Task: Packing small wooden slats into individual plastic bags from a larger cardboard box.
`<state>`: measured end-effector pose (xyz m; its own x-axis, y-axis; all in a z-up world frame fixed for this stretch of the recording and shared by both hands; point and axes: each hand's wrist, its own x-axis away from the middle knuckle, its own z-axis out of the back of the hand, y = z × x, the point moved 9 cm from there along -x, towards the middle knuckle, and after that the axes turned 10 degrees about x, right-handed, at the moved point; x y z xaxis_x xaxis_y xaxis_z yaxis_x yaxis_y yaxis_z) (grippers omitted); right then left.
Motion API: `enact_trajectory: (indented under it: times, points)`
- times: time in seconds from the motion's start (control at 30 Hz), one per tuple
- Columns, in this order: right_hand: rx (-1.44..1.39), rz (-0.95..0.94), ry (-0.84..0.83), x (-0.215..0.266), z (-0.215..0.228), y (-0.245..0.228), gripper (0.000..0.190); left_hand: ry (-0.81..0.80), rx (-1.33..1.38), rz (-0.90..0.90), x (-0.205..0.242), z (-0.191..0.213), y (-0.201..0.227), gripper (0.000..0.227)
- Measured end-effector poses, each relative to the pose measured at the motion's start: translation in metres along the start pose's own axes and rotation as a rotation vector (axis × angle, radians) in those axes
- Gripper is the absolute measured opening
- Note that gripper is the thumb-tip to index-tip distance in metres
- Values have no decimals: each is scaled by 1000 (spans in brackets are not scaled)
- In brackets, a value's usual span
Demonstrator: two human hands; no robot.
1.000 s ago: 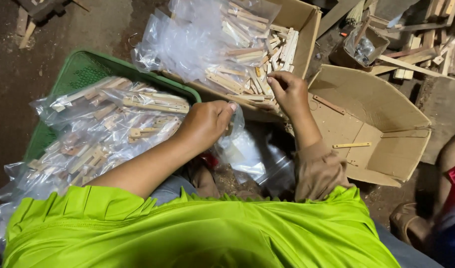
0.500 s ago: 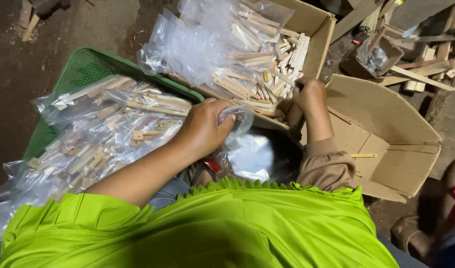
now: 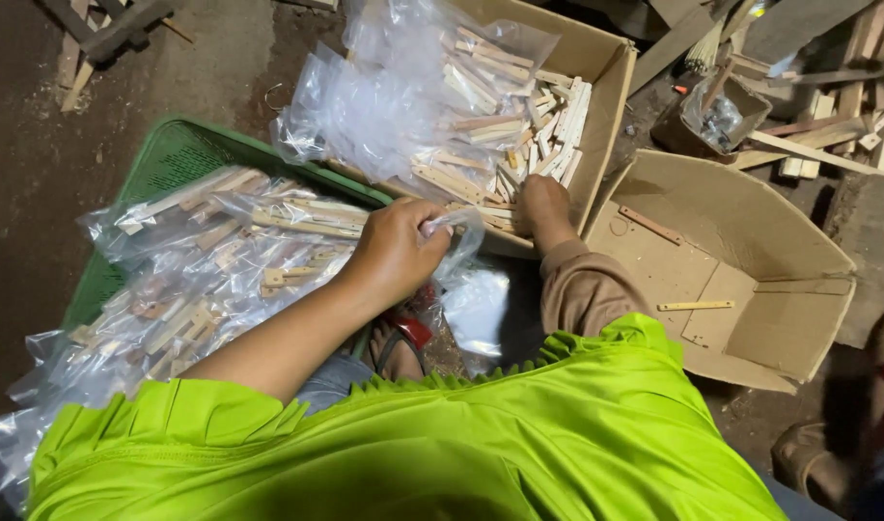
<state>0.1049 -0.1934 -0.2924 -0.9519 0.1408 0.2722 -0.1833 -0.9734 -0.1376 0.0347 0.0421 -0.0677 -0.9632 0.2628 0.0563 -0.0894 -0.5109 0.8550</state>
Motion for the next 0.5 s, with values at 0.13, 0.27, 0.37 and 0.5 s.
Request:
enact_trajectory:
  times: [0.13,0.27,0.37,0.5]
  points:
    - [-59,-95,-15,-3,-18,44,25,34,21,-4,-3,2,-4,16]
    - [-581,-45,235,96,87,52,36,43,51,-3,-4,-4,-20,16]
    - [-1071,77,197,150,128,59,40,31,77,38,-6,-12,-31,19]
    - [-1122,319,145,197,182,14,29,29,105,21,-8,-23,-34,23]
